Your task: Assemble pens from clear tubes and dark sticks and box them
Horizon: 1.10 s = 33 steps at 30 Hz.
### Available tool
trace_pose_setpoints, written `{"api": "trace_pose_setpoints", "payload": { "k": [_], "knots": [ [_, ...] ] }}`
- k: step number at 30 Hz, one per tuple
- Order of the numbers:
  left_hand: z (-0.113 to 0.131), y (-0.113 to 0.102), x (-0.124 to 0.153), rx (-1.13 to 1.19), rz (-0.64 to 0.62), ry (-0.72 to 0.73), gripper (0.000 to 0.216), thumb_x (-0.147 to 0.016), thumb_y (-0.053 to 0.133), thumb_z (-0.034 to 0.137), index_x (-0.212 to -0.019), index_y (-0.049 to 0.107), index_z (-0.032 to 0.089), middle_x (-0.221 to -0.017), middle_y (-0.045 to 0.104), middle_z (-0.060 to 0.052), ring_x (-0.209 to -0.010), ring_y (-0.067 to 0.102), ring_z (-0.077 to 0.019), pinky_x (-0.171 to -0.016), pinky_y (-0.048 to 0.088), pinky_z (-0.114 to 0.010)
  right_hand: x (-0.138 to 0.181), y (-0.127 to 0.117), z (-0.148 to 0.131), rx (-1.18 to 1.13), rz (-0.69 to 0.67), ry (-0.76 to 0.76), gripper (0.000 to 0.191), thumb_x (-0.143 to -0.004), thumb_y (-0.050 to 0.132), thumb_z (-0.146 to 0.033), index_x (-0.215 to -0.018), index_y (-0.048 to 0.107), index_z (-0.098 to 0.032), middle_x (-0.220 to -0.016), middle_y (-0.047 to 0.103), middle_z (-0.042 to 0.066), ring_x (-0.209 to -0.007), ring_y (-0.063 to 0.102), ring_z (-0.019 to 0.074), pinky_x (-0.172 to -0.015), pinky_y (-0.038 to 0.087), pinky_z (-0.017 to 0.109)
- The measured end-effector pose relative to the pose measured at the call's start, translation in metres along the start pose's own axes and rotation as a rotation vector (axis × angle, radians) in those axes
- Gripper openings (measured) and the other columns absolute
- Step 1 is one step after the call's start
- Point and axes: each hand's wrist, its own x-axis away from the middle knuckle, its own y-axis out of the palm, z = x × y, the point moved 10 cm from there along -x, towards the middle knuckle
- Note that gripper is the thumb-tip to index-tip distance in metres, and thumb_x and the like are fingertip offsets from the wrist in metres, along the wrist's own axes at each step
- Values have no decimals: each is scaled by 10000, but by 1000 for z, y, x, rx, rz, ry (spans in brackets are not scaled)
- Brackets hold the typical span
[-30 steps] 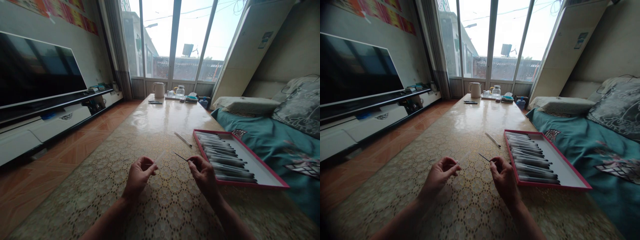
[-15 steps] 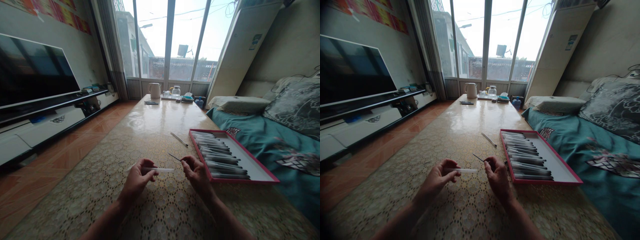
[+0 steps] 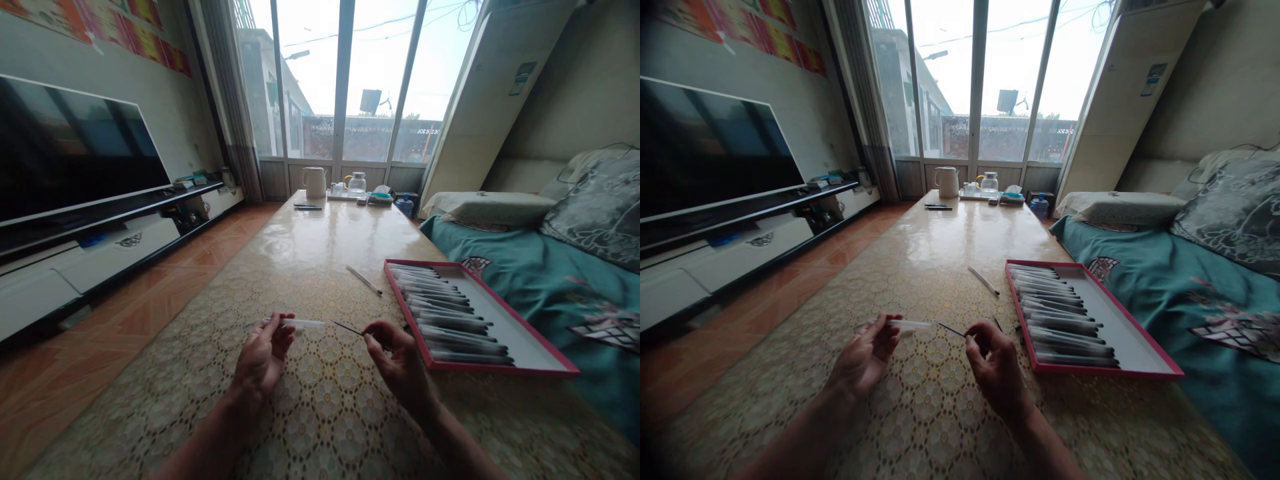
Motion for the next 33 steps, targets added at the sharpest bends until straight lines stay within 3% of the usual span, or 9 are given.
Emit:
{"api": "trace_pose_setpoints", "payload": {
  "k": [10,16,20,23,26,28,30,33],
  "knots": [
    [5,-1,2,12,25,26,192,-912,459,121,-745,555,120,-658,689,-54,-436,594,-72,-403,501,-147,3,7,-11,93,-47,-71,113,-835,508,-248,-791,586,-180,-629,525,-13,-582,488,123,-546,396,220],
    [2,7,5,-6,-24,7,198,-911,447,101,-752,564,116,-682,699,-61,-446,606,-77,-403,497,-147,4,10,-12,79,-94,-74,126,-848,490,-258,-796,574,-178,-642,513,-18,-587,485,120,-549,373,219],
    [-9,16,7,6,-126,-39,170,-905,456,95,-800,589,114,-771,720,-82,-524,652,-92,-491,543,-171,4,11,-10,86,-93,-38,132,-856,478,-272,-793,551,-183,-577,404,-54,-524,403,105,-491,302,217],
    [-26,30,13,-50,-278,-99,110,-874,521,96,-816,614,109,-830,725,-101,-589,678,-114,-554,561,-195,7,17,-12,42,-124,-24,111,-870,463,-281,-840,517,-189,-576,344,-71,-506,360,98,-474,274,214],
    [-48,41,23,-110,-419,-217,88,-855,576,146,-835,642,93,-752,715,-107,-643,695,-159,-570,566,-217,9,24,-16,-50,-191,-33,189,-921,392,-343,-939,503,-191,-603,395,-63,-521,395,102,-499,317,215],
    [-53,40,24,-90,-395,-251,105,-860,567,144,-834,650,85,-711,709,-103,-656,701,-169,-577,569,-219,6,19,-15,-92,-202,-37,305,-957,289,-386,-1002,516,-187,-602,454,-48,-529,450,116,-532,364,228],
    [-49,32,18,-10,-286,-245,141,-877,528,115,-809,648,84,-704,711,-93,-646,703,-157,-584,574,-213,-1,-1,-9,6,-89,-33,386,-968,231,-393,-975,552,-181,-613,519,-16,-561,507,140,-576,400,255],
    [-38,22,10,125,-139,-222,239,-910,460,111,-745,632,88,-646,699,-71,-589,693,-136,-554,575,-204,-10,-45,-6,524,191,-46,280,-920,386,-319,-875,617,-168,-832,632,82,-789,571,216,-727,412,339]
  ]
}}
